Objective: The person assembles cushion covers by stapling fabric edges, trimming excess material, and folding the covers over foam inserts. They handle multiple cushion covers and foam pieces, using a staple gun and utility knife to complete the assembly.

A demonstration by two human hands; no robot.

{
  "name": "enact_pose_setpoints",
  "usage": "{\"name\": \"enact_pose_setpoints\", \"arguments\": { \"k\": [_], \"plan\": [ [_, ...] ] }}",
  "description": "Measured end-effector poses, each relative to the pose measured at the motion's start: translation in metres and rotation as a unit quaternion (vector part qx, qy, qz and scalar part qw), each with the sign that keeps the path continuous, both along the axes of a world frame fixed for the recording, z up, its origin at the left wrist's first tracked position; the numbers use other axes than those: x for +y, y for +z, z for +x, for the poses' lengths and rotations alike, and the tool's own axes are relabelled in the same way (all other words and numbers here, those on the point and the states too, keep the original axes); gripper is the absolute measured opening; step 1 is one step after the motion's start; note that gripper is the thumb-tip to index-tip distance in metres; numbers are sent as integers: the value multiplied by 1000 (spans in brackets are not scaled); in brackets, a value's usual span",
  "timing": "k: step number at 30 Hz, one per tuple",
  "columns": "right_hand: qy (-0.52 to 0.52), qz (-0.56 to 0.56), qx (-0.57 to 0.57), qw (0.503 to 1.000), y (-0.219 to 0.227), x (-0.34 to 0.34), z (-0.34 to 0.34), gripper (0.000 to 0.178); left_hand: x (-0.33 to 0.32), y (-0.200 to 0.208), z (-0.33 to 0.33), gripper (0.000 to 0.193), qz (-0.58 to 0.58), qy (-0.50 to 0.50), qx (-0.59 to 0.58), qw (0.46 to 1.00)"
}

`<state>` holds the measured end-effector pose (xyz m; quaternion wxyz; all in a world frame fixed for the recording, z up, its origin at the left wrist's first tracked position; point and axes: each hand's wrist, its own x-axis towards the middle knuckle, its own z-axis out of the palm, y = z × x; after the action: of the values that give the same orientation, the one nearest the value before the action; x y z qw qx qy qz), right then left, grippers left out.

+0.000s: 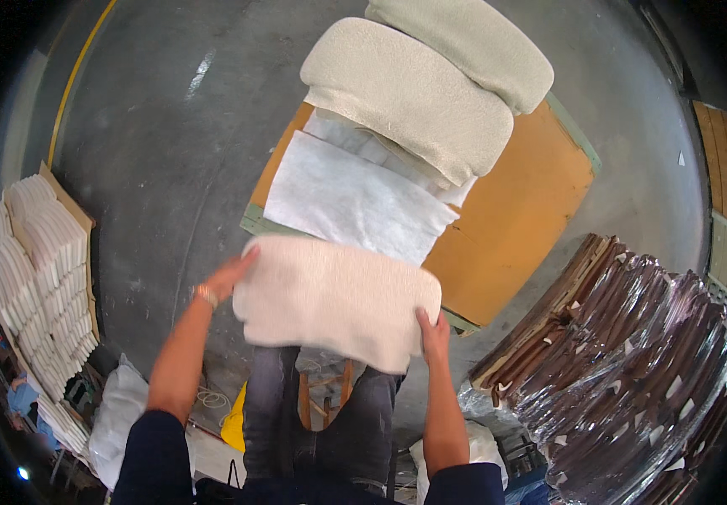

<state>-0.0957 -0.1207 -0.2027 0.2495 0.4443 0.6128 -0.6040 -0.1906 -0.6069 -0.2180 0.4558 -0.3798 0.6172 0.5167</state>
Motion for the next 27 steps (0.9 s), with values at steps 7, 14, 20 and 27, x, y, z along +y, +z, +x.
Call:
{"name": "enact_pose_setpoints", "arguments": {
  "k": [7,14,20,27],
  "plan": [
    [-48,7,102,994,-160,-13,-110,64,28,-86,-213,86,-75,-129,175,973],
    [-38,70,35,996,-209,3,-173,54,44,-188,-237,90,-240,-241,262,903],
    [-23,87,101,991,-201,2,-165,60,41,-198,-206,81,-192,-196,284,919],
    [138,205,10,969,-213,34,-147,78,89,-167,-197,81,-194,-167,393,883]
  ]
}}
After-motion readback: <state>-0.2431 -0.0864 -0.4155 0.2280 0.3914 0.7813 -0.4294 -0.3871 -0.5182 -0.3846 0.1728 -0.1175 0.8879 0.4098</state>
